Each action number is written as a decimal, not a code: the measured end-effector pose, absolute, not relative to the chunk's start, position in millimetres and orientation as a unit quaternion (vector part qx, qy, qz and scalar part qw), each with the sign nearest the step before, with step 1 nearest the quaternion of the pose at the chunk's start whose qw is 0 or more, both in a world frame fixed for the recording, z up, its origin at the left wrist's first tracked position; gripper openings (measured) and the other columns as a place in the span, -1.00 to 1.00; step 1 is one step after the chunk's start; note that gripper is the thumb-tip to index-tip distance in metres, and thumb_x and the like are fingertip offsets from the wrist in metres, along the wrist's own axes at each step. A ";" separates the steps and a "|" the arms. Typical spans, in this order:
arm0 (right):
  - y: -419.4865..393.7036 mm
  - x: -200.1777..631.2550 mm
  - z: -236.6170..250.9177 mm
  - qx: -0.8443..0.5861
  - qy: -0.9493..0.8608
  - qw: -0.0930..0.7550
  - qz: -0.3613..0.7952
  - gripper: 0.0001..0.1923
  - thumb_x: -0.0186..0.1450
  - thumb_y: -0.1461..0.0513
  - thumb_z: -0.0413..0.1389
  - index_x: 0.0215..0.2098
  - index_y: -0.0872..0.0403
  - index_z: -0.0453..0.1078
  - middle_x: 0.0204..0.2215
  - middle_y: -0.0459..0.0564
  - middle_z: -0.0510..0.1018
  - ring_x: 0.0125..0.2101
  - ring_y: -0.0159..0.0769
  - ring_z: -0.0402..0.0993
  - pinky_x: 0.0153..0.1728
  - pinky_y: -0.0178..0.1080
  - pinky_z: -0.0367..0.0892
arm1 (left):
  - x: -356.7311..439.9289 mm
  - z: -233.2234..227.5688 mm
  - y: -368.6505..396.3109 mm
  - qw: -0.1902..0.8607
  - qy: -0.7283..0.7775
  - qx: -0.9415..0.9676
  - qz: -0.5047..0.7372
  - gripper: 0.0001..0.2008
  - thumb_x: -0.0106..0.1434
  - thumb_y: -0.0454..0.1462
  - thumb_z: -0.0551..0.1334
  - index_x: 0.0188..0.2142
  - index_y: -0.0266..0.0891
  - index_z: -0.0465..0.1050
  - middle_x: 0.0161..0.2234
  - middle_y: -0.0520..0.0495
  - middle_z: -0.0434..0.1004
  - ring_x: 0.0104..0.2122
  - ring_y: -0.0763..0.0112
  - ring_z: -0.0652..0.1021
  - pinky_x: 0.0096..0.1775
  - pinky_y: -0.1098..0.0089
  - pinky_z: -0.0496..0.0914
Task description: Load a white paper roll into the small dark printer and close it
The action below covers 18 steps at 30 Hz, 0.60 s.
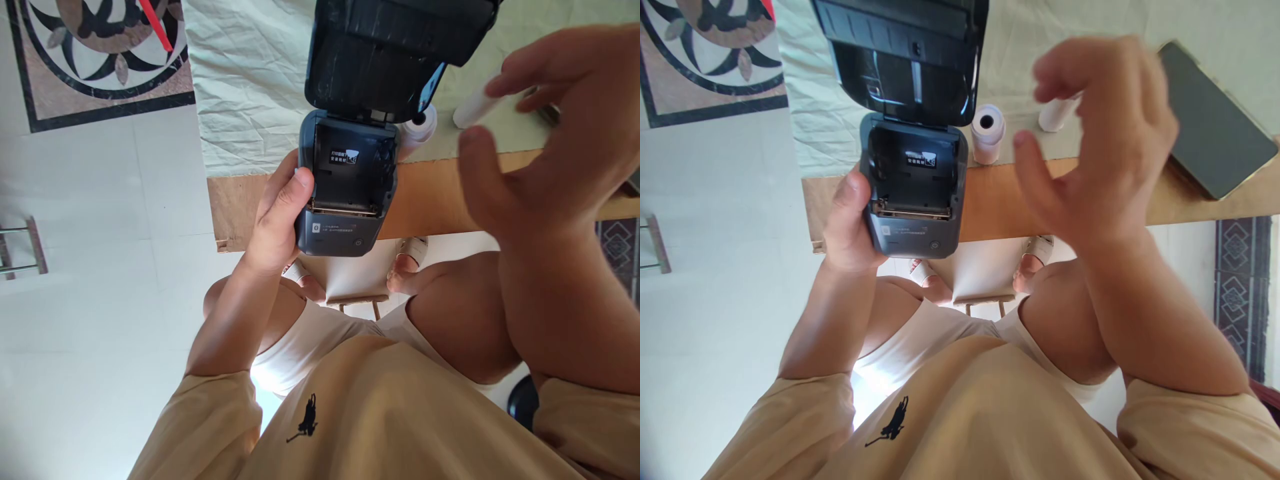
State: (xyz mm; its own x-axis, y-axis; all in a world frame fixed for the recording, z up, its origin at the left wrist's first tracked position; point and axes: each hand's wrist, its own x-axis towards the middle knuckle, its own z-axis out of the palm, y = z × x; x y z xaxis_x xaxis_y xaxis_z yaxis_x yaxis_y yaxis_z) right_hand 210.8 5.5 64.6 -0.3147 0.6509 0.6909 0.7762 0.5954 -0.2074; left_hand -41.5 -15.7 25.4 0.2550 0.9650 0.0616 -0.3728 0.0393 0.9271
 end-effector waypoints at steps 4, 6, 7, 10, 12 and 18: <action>1.7 185.4 60.0 -0.443 -0.826 0.347 0.010 -0.45 0.11 0.23 0.15 0.07 0.24 0.28 -0.04 0.23 0.48 -0.03 -0.10 0.43 -0.10 -0.10 0.45 | -39.8 27.3 -15.3 0.634 0.342 0.448 0.530 -0.66 0.20 0.08 0.17 -0.24 -0.08 0.45 -0.25 -0.08 0.57 0.06 0.13 0.51 0.01 0.21 0.46; 4.3 176.9 53.7 -0.478 -0.816 0.323 0.043 -0.40 0.12 0.26 0.13 0.13 0.21 0.22 0.02 0.23 0.43 0.02 -0.12 0.39 -0.05 -0.08 0.44 | -38.8 28.4 -16.0 0.636 0.350 0.443 0.526 -0.67 0.20 0.08 0.16 -0.26 -0.08 0.44 -0.29 -0.08 0.57 0.03 0.15 0.53 -0.02 0.22 0.47; 6.0 174.2 50.5 -0.493 -0.809 0.317 0.049 -0.42 0.13 0.27 0.11 0.13 0.16 0.20 0.02 0.20 0.43 0.01 -0.14 0.40 -0.04 -0.08 0.43 | -38.4 28.8 -16.5 0.639 0.351 0.440 0.524 -0.67 0.21 0.07 0.15 -0.26 -0.08 0.44 -0.29 -0.08 0.57 0.02 0.15 0.54 -0.02 0.22 0.47; 11.2 170.6 43.5 -0.531 -0.785 0.314 0.046 -0.51 0.14 0.32 0.09 0.05 0.00 0.24 -0.04 0.07 0.44 -0.11 -0.20 0.42 -0.13 -0.11 0.40 | -37.3 29.0 -17.9 0.645 0.338 0.436 0.530 -0.67 0.25 0.04 0.11 -0.23 -0.11 0.43 -0.25 -0.10 0.56 0.04 0.15 0.54 0.02 0.20 0.46; 13.7 171.1 41.7 -0.536 -0.782 0.315 0.052 -0.52 0.11 0.36 0.08 0.00 -0.05 0.25 -0.10 0.01 0.45 -0.18 -0.24 0.41 -0.27 -0.20 0.37 | -36.8 28.3 -18.4 0.643 0.331 0.437 0.535 -0.67 0.25 0.03 0.11 -0.21 -0.12 0.43 -0.22 -0.11 0.55 0.07 0.13 0.52 0.06 0.20 0.45; 14.9 174.9 41.5 -0.472 -0.805 0.347 0.099 -0.51 0.04 0.40 0.02 -0.06 -0.04 0.24 -0.13 -0.05 0.46 -0.13 -0.25 0.41 -0.20 -0.20 0.39 | -36.4 27.6 -19.3 0.627 0.339 0.451 0.537 -0.63 0.25 0.06 0.11 -0.20 -0.14 0.43 -0.23 -0.09 0.53 0.05 0.15 0.53 0.08 0.20 0.42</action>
State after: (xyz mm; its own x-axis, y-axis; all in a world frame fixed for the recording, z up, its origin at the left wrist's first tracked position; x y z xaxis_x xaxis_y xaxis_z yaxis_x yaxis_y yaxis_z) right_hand 174.9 14.9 41.5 -0.3139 0.8278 0.4650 0.6909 0.5351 -0.4862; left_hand -36.4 -19.3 27.6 0.1934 0.9794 0.0583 -0.3676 0.0173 0.9298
